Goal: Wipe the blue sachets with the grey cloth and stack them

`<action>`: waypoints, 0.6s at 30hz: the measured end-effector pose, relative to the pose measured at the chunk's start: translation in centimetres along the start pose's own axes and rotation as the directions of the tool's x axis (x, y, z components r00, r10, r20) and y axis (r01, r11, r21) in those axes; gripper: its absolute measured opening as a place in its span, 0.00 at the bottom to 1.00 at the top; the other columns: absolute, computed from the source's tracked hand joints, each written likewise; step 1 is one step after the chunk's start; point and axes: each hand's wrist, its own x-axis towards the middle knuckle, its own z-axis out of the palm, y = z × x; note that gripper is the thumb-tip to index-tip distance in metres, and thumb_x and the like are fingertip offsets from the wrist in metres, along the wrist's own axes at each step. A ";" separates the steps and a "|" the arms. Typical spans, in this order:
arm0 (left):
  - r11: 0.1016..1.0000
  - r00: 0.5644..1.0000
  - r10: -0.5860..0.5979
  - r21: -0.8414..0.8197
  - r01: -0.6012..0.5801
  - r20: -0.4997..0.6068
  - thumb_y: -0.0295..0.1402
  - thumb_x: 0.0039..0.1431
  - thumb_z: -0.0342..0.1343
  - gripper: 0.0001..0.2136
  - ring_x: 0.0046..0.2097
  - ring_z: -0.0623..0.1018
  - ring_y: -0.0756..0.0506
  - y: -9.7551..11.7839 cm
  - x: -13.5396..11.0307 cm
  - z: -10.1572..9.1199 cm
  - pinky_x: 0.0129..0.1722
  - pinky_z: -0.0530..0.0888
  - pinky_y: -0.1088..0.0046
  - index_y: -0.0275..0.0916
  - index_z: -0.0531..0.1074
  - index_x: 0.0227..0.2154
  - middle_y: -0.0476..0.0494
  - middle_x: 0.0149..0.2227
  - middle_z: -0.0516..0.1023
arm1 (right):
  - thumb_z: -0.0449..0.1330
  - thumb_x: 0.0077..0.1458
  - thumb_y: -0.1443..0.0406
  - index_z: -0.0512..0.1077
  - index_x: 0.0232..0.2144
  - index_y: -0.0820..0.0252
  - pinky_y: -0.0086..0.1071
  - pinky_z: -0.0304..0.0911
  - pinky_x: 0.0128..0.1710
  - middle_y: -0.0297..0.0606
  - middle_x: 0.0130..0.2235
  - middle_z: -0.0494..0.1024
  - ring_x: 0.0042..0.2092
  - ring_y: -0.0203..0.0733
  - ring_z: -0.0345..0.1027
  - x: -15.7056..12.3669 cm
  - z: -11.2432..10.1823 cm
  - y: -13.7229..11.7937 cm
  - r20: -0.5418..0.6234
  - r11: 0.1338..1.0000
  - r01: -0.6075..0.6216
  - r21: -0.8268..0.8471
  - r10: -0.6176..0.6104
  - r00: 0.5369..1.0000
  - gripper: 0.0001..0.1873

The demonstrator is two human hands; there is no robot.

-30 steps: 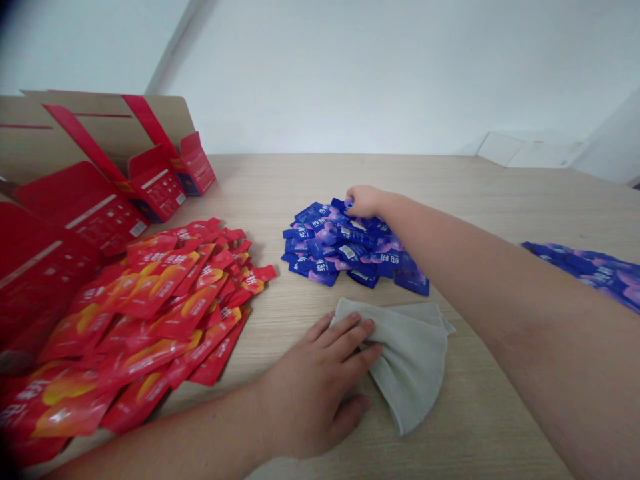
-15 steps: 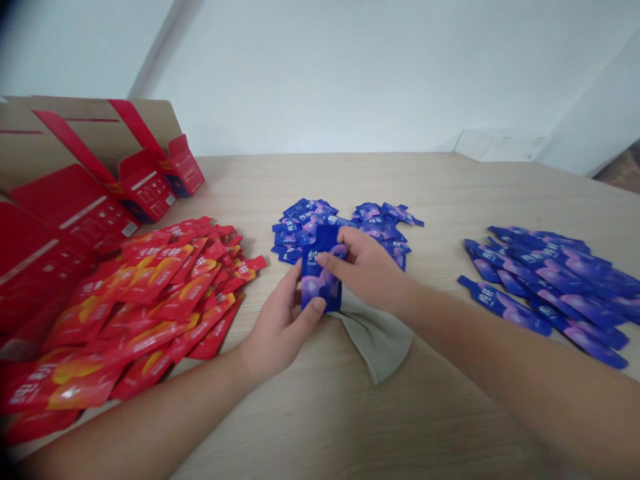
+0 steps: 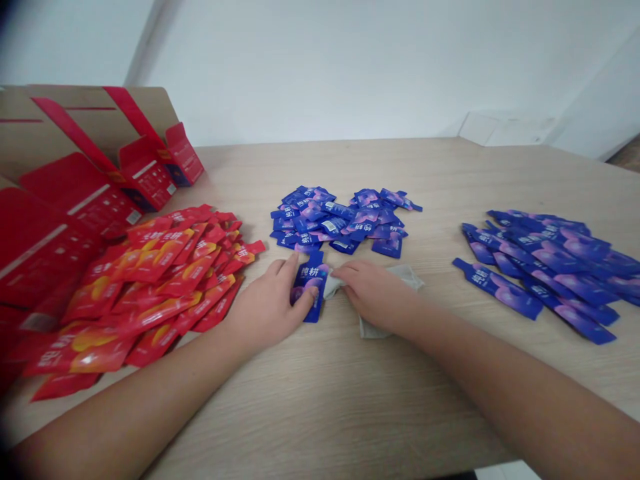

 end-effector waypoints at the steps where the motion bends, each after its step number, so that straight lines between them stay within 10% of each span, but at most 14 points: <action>1: 0.996 0.997 0.072 0.047 -0.072 0.007 0.50 0.70 0.56 0.39 0.72 0.67 0.23 -0.2 0.1 -0.1 0.65 0.70 0.44 0.32 0.55 0.75 0.21 0.75 0.59 | 0.55 0.65 0.69 0.77 0.57 0.52 0.56 0.71 0.62 0.45 0.56 0.83 0.59 0.56 0.77 0.2 -0.2 0.3 -0.020 0.999 -0.026 0.021 0.026 0.999 0.21; 5: 0.924 0.904 0.339 0.090 -0.372 0.260 0.62 0.57 0.65 0.58 0.79 0.50 0.26 -1.3 0.5 -0.2 0.76 0.53 0.45 0.27 0.47 0.76 0.20 0.78 0.47 | 0.56 0.66 0.65 0.74 0.59 0.48 0.57 0.74 0.57 0.45 0.55 0.83 0.55 0.58 0.79 0.2 -1.1 0.7 -0.147 0.980 -0.152 0.127 0.170 0.974 0.20; 9: 0.952 0.904 0.292 -0.003 -0.307 0.311 0.59 0.50 0.72 0.68 0.78 0.54 0.24 -2.0 0.5 0.3 0.75 0.57 0.45 0.26 0.36 0.78 0.16 0.78 0.44 | 0.58 0.66 0.66 0.73 0.58 0.42 0.56 0.73 0.59 0.42 0.56 0.81 0.57 0.57 0.77 -0.2 -2.0 -1.4 -0.237 0.971 -0.061 0.230 0.117 0.965 0.20; 18: 0.844 0.820 0.524 -0.265 -0.465 0.231 0.51 0.57 0.71 0.66 0.78 0.49 0.23 -2.8 0.7 1.2 0.72 0.64 0.42 0.41 0.22 0.78 0.23 0.80 0.28 | 0.63 0.67 0.65 0.80 0.49 0.49 0.48 0.66 0.66 0.34 0.53 0.85 0.59 0.49 0.75 0.2 -1.5 -5.2 0.140 0.904 0.269 0.332 -0.330 0.934 0.10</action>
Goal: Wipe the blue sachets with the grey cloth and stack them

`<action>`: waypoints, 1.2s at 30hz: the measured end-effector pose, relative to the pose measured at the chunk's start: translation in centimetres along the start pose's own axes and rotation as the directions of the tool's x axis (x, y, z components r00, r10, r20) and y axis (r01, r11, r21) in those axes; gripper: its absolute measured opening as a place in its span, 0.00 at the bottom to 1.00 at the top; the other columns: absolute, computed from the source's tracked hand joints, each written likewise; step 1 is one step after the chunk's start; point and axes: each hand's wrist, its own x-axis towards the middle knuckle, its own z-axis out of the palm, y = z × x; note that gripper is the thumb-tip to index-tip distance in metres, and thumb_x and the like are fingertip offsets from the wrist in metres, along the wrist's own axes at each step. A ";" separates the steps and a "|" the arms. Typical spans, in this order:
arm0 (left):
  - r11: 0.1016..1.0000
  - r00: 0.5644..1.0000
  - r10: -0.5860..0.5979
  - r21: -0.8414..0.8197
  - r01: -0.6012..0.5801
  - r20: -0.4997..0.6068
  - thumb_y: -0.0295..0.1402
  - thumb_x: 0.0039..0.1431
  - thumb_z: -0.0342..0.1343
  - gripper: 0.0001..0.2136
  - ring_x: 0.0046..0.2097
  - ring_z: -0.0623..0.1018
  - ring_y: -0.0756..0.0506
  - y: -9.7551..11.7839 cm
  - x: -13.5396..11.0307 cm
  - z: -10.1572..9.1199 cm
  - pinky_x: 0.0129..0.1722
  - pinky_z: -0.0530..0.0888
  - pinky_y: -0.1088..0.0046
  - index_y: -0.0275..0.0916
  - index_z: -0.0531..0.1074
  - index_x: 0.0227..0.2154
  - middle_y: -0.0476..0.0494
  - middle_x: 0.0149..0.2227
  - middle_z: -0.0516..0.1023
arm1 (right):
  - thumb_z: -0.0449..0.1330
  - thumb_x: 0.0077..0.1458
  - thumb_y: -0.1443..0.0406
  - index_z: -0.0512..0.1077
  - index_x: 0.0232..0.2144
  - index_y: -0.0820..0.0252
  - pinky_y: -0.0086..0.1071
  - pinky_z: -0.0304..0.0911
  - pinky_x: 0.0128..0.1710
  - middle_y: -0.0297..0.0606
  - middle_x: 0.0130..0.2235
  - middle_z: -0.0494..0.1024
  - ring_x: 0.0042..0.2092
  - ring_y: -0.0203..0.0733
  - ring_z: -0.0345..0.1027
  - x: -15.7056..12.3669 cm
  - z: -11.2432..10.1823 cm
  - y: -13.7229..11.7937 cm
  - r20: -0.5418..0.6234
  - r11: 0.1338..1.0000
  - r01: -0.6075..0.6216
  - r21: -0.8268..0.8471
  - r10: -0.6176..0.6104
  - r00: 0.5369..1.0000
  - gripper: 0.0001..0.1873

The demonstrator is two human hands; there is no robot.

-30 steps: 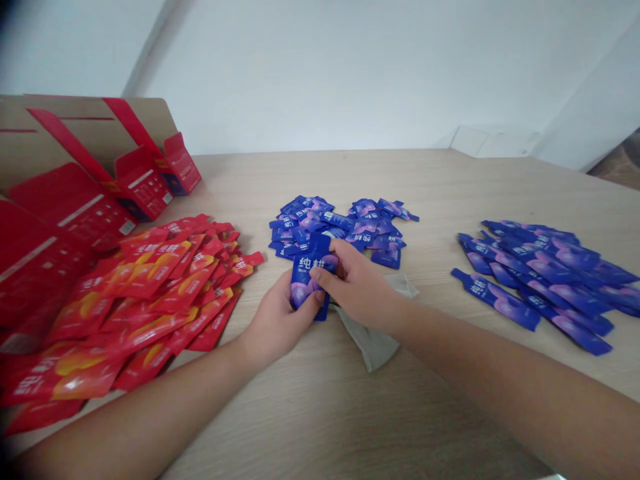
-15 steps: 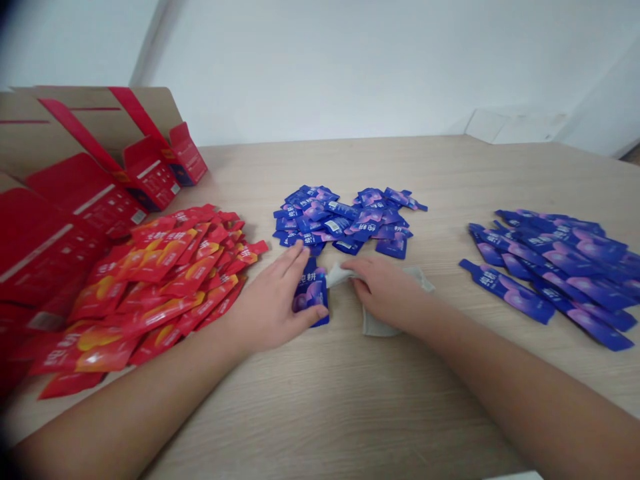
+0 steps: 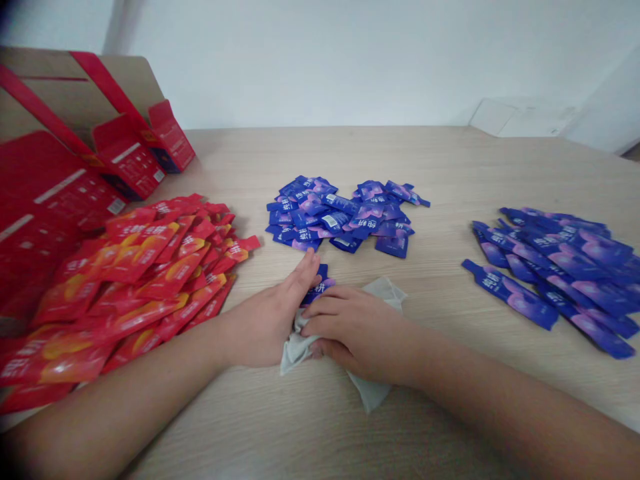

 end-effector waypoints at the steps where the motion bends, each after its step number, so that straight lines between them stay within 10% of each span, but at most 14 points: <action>1: 1.000 1.000 -0.017 -0.014 0.017 0.006 0.53 0.55 0.72 0.67 0.78 0.51 0.22 -0.1 0.1 0.0 0.71 0.66 0.41 0.42 0.23 0.78 0.24 0.80 0.27 | 0.62 0.68 0.66 0.81 0.47 0.50 0.49 0.64 0.67 0.35 0.53 0.85 0.58 0.49 0.75 0.2 0.1 0.3 -0.002 1.000 0.002 -0.023 -0.002 1.000 0.09; 12: 0.980 0.977 -0.201 0.024 0.199 0.070 0.47 0.54 0.74 0.65 0.77 0.55 0.25 0.8 0.3 -0.5 0.72 0.64 0.45 0.42 0.28 0.79 0.23 0.79 0.27 | 0.59 0.70 0.65 0.80 0.52 0.54 0.52 0.66 0.66 0.44 0.56 0.81 0.61 0.55 0.72 1.6 -0.4 4.2 -0.135 0.976 -0.113 -0.187 0.089 0.987 0.13; 17: 0.974 0.980 -0.195 0.122 0.188 0.046 0.62 0.55 0.68 0.66 0.79 0.42 0.25 1.0 0.3 -0.5 0.76 0.51 0.40 0.32 0.30 0.78 0.19 0.79 0.35 | 0.59 0.71 0.64 0.77 0.52 0.57 0.49 0.73 0.56 0.47 0.53 0.81 0.54 0.53 0.76 1.1 -0.1 6.2 -0.292 0.944 -0.279 -0.177 0.220 0.931 0.12; 22: 0.947 0.968 -0.252 0.206 0.246 0.007 0.58 0.67 0.58 0.52 0.79 0.49 0.28 1.2 0.6 -0.3 0.76 0.49 0.41 0.29 0.38 0.77 0.17 0.78 0.45 | 0.60 0.67 0.69 0.77 0.51 0.54 0.46 0.73 0.55 0.44 0.53 0.81 0.53 0.51 0.77 0.3 -0.1 5.3 -0.414 0.964 -0.232 -0.130 0.160 0.896 0.13; 31: 0.954 0.975 -0.222 0.208 0.218 -0.004 0.51 0.65 0.61 0.50 0.79 0.52 0.33 0.9 0.5 0.0 0.77 0.50 0.44 0.37 0.38 0.78 0.28 0.79 0.49 | 0.62 0.70 0.62 0.77 0.52 0.56 0.51 0.61 0.66 0.43 0.54 0.80 0.59 0.50 0.70 0.4 -0.5 1.0 -0.058 0.999 -0.039 -0.004 0.038 0.998 0.11; 36: 0.957 0.975 -0.221 0.197 0.215 0.011 0.51 0.68 0.58 0.46 0.79 0.55 0.34 1.1 0.5 -0.2 0.77 0.49 0.44 0.37 0.41 0.78 0.30 0.78 0.53 | 0.62 0.70 0.65 0.80 0.43 0.53 0.51 0.61 0.64 0.38 0.50 0.82 0.57 0.49 0.72 1.2 -0.1 2.1 -0.086 0.992 -0.105 -0.073 0.099 0.991 0.05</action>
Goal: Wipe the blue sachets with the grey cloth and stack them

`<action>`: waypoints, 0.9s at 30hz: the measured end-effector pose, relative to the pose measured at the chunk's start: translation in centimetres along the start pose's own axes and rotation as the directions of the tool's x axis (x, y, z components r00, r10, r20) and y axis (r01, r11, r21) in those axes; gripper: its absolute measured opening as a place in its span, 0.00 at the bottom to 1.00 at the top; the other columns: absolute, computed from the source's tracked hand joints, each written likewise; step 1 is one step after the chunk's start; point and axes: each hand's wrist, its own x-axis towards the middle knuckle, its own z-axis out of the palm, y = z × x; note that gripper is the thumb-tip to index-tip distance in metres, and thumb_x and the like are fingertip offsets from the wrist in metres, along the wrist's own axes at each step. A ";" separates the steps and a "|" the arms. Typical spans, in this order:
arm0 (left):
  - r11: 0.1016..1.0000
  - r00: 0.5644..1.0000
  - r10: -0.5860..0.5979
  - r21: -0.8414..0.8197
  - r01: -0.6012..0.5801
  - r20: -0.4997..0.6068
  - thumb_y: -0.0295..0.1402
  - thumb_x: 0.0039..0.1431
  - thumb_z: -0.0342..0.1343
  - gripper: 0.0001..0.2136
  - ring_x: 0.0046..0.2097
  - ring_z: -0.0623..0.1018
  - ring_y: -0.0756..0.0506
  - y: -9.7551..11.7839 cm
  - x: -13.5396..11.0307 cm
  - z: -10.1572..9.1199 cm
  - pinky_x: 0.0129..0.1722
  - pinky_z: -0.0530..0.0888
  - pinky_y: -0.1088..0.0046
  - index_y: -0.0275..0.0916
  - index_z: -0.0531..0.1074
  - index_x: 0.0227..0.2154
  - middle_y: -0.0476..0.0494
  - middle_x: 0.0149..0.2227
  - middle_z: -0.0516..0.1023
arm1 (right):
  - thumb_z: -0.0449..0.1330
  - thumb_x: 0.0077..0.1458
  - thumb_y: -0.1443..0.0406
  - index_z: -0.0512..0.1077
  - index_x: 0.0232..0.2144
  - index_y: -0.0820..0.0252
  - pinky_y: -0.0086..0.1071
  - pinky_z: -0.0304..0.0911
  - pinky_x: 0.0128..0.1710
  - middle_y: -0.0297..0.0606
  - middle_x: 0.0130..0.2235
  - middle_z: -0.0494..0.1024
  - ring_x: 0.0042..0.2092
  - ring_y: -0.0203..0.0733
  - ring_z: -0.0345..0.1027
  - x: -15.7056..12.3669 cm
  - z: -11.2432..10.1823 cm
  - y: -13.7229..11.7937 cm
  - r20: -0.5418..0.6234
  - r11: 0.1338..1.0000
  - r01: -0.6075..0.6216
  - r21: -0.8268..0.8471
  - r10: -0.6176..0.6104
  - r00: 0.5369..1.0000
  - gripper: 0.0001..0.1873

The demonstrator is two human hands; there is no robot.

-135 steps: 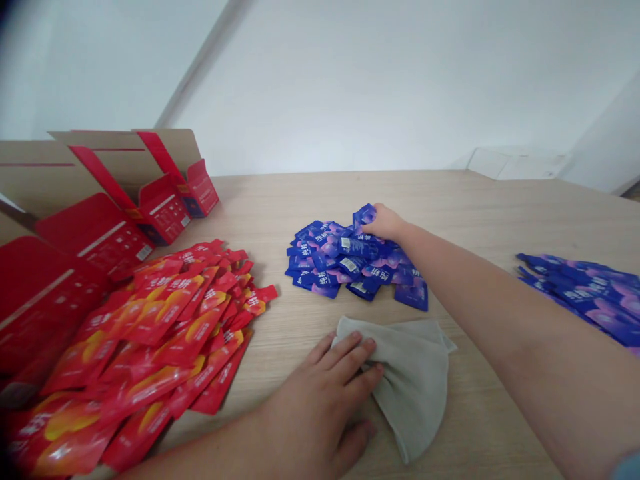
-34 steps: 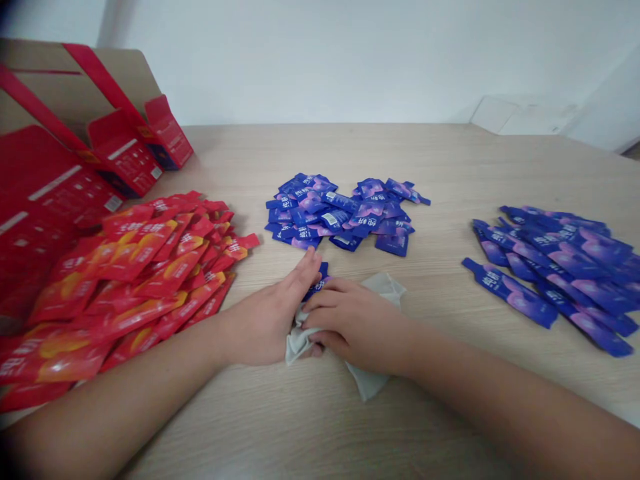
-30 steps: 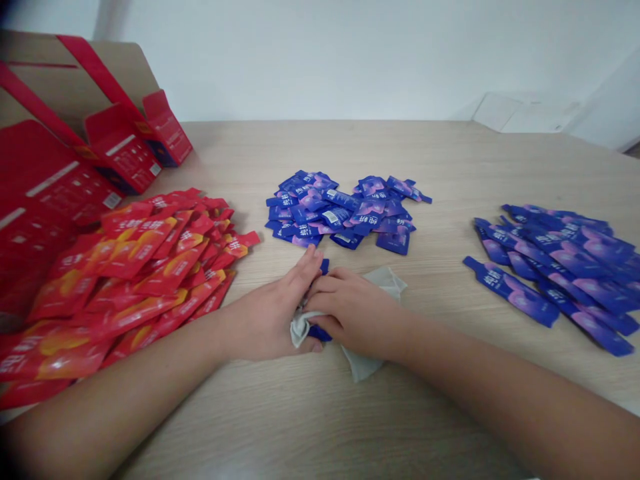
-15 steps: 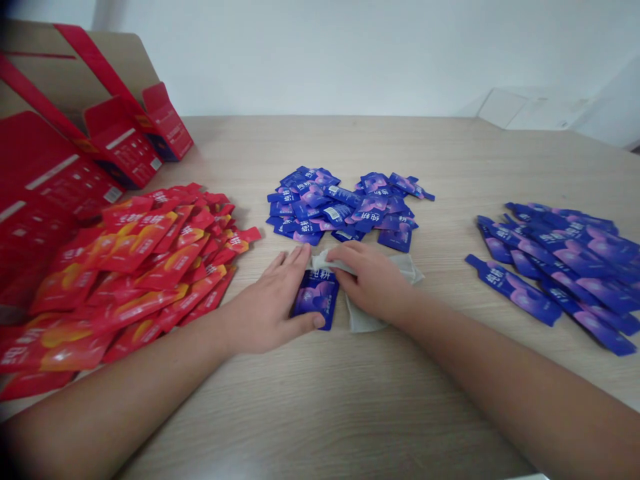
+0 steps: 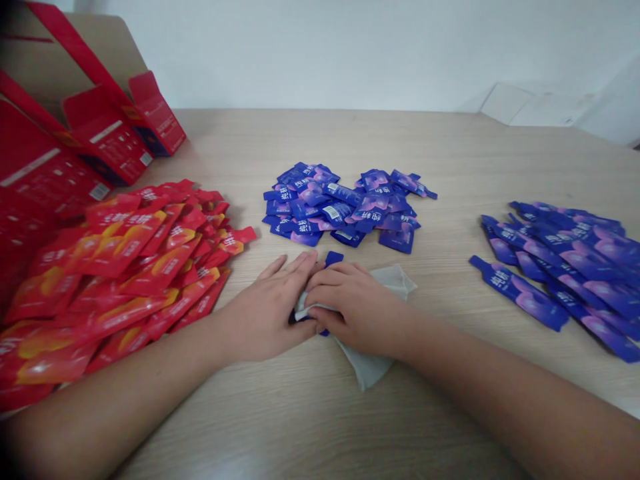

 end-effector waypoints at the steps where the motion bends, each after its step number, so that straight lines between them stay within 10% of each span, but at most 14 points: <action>1: 1.000 1.000 -0.012 0.000 0.012 0.000 0.52 0.67 0.59 0.48 0.79 0.55 0.34 0.1 0.1 0.0 0.77 0.50 0.45 0.36 0.41 0.78 0.29 0.78 0.53 | 0.62 0.70 0.66 0.79 0.42 0.54 0.49 0.62 0.63 0.38 0.49 0.82 0.56 0.48 0.72 0.2 0.0 0.3 -0.012 1.000 0.009 -0.001 -0.009 1.000 0.05; 10: 0.997 0.997 -0.080 0.002 0.080 -0.003 0.55 0.62 0.62 0.52 0.78 0.55 0.32 0.4 0.5 -0.2 0.77 0.50 0.49 0.30 0.43 0.77 0.25 0.78 0.51 | 0.58 0.70 0.68 0.76 0.49 0.55 0.49 0.72 0.57 0.44 0.52 0.81 0.55 0.51 0.76 0.2 0.0 3.5 -0.150 0.991 -0.060 -0.118 0.042 0.988 0.10; 16: 0.999 0.997 -0.052 -0.011 0.051 -0.050 0.60 0.61 0.63 0.55 0.78 0.54 0.28 0.5 0.1 0.2 0.76 0.50 0.39 0.36 0.39 0.78 0.26 0.77 0.55 | 0.64 0.65 0.66 0.75 0.50 0.53 0.56 0.72 0.59 0.48 0.54 0.77 0.57 0.58 0.73 -1.2 -1.0 3.0 -0.536 0.977 -0.156 -0.146 0.054 0.842 0.11; 21: 0.998 0.998 -0.049 0.026 0.050 -0.048 0.68 0.54 0.64 0.62 0.77 0.55 0.24 0.3 0.0 0.4 0.75 0.49 0.37 0.34 0.43 0.77 0.22 0.76 0.56 | 0.65 0.66 0.66 0.76 0.52 0.51 0.43 0.75 0.53 0.41 0.53 0.81 0.53 0.48 0.78 -1.7 -1.3 0.5 -0.140 0.995 -0.007 0.103 0.022 0.990 0.13; 27: 0.999 0.998 -0.039 0.033 0.041 -0.055 0.66 0.53 0.66 0.63 0.77 0.58 0.27 0.3 0.1 0.4 0.76 0.49 0.40 0.32 0.41 0.77 0.22 0.75 0.59 | 0.66 0.66 0.67 0.79 0.45 0.53 0.46 0.65 0.64 0.36 0.47 0.83 0.54 0.46 0.75 -0.4 -0.9 0.1 0.107 0.987 0.057 0.152 -0.074 0.992 0.07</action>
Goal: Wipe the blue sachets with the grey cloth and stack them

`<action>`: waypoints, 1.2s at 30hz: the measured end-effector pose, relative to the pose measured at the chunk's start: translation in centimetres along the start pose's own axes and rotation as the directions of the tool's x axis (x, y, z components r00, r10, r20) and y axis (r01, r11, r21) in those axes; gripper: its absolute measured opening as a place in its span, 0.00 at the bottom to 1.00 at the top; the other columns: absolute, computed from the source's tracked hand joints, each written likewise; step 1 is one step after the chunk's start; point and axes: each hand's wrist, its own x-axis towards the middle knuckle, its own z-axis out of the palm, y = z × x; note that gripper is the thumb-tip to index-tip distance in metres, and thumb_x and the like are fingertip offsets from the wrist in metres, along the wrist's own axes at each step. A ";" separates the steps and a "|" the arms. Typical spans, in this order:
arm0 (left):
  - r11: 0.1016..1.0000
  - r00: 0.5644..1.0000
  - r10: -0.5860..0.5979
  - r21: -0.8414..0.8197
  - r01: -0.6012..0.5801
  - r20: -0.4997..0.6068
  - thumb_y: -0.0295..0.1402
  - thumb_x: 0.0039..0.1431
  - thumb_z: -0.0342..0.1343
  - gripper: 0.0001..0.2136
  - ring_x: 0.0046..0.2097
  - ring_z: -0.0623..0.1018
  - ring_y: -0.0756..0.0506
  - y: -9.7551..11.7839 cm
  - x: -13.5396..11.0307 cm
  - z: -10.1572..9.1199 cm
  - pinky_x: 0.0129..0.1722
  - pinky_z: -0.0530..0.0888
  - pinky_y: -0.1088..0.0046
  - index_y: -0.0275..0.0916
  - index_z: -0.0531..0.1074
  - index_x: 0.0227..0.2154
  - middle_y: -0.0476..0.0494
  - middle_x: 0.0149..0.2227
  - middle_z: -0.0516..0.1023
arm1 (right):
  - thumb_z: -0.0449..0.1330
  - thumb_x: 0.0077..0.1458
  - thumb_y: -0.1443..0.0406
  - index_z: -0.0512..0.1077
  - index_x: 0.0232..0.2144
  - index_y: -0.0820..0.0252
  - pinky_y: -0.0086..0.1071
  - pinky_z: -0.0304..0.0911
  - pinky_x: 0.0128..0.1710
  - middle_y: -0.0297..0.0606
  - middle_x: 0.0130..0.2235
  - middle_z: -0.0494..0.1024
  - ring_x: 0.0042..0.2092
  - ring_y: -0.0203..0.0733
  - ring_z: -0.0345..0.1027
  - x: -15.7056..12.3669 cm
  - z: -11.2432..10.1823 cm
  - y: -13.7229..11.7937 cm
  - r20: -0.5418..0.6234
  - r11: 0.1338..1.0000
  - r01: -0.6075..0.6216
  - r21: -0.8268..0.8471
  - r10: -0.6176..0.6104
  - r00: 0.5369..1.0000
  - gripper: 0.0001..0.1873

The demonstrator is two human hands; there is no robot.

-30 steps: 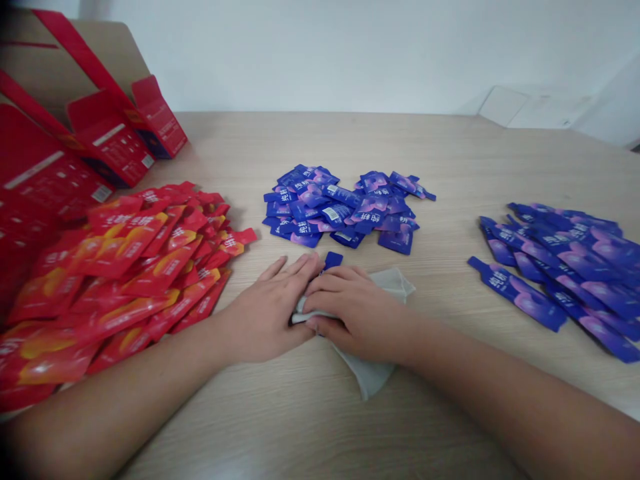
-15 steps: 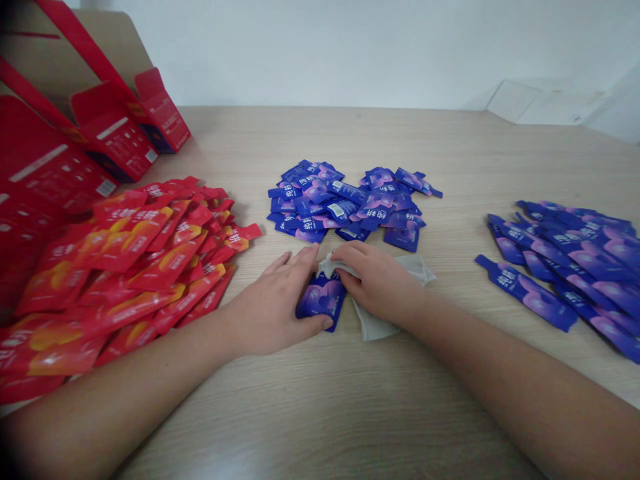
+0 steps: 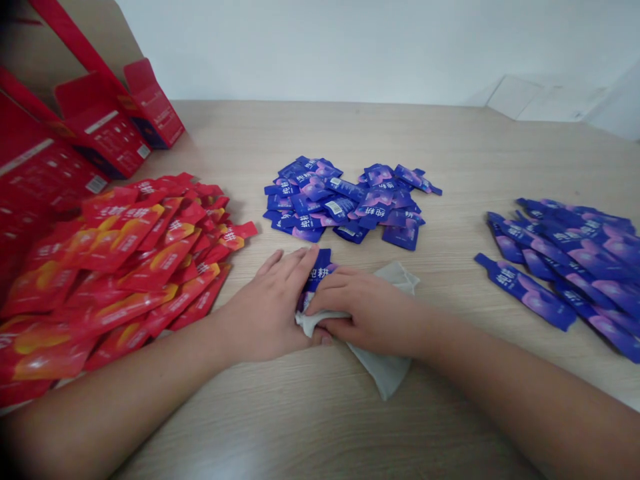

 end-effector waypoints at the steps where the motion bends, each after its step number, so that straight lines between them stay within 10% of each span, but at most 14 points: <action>1: 1.000 1.000 -0.006 0.004 0.006 0.003 0.64 0.53 0.67 0.62 0.77 0.58 0.27 0.0 0.0 0.0 0.76 0.49 0.41 0.32 0.41 0.77 0.22 0.75 0.59 | 0.66 0.65 0.69 0.79 0.44 0.53 0.48 0.63 0.66 0.36 0.47 0.83 0.54 0.46 0.75 0.2 0.1 0.1 -0.006 1.000 0.007 -0.015 -0.007 1.000 0.07; 18: 0.998 0.997 -0.014 0.065 0.009 0.072 0.71 0.51 0.63 0.67 0.78 0.53 0.24 -0.4 0.0 -0.3 0.76 0.48 0.41 0.31 0.37 0.78 0.18 0.77 0.52 | 0.61 0.66 0.67 0.77 0.52 0.53 0.49 0.74 0.55 0.42 0.52 0.83 0.53 0.53 0.78 0.4 -0.4 3.9 -0.488 0.938 -0.275 -0.212 0.142 0.861 0.14; 27: 0.999 0.998 0.001 0.052 -0.004 0.060 0.65 0.53 0.66 0.64 0.78 0.55 0.26 -0.4 -0.1 -0.4 0.76 0.48 0.44 0.34 0.37 0.78 0.22 0.77 0.55 | 0.63 0.67 0.69 0.80 0.47 0.53 0.48 0.64 0.66 0.38 0.53 0.84 0.58 0.47 0.75 0.1 -0.2 0.0 -0.002 0.995 0.078 -0.064 -0.078 0.997 0.10; 36: 0.999 0.999 -0.021 0.047 0.018 0.044 0.63 0.54 0.66 0.62 0.78 0.56 0.26 -0.3 -0.1 -0.2 0.76 0.48 0.44 0.35 0.39 0.78 0.23 0.76 0.57 | 0.60 0.68 0.69 0.81 0.47 0.54 0.52 0.69 0.61 0.43 0.54 0.83 0.57 0.52 0.75 1.7 -0.7 3.6 -0.186 0.958 -0.132 -0.256 0.085 0.979 0.11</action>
